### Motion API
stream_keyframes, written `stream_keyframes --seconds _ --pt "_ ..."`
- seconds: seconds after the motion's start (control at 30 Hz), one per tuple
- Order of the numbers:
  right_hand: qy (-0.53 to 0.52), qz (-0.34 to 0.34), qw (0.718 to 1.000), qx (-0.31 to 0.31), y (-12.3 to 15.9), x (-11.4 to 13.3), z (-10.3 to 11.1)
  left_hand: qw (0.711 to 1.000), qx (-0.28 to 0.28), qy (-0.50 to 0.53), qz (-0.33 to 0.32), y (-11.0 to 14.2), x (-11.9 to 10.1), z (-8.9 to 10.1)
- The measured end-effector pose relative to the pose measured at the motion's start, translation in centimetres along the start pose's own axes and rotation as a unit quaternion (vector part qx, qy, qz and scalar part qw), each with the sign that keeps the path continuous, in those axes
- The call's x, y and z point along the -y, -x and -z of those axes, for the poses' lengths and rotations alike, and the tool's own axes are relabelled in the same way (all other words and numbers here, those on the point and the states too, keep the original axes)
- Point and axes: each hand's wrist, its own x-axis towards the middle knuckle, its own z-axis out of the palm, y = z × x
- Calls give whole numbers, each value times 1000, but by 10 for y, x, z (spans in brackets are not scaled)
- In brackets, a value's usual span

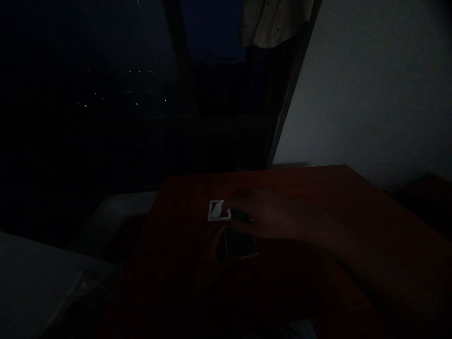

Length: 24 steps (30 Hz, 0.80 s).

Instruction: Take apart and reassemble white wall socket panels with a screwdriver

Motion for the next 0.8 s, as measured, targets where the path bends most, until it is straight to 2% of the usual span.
stream_keyframes --seconds 0.13,0.27,0.4,0.53,0.67,0.8 --pt "-46 20 999 6 11 0 11 1000 -4 3 -16 -5 4 3" --pt "-49 -48 997 -39 34 -4 15 998 26 -30 -44 -12 2 11" --pt "-60 -127 985 -102 61 -12 5 989 97 -99 -58 -20 -9 22" --pt "-86 -175 973 -124 82 -16 -8 972 163 -162 -50 -31 -23 32" --pt "-115 -201 961 -150 96 -18 -20 966 192 -170 -37 -39 -33 38" --pt "-140 -220 953 -156 104 -19 -29 964 210 -145 -75 -43 -36 41"
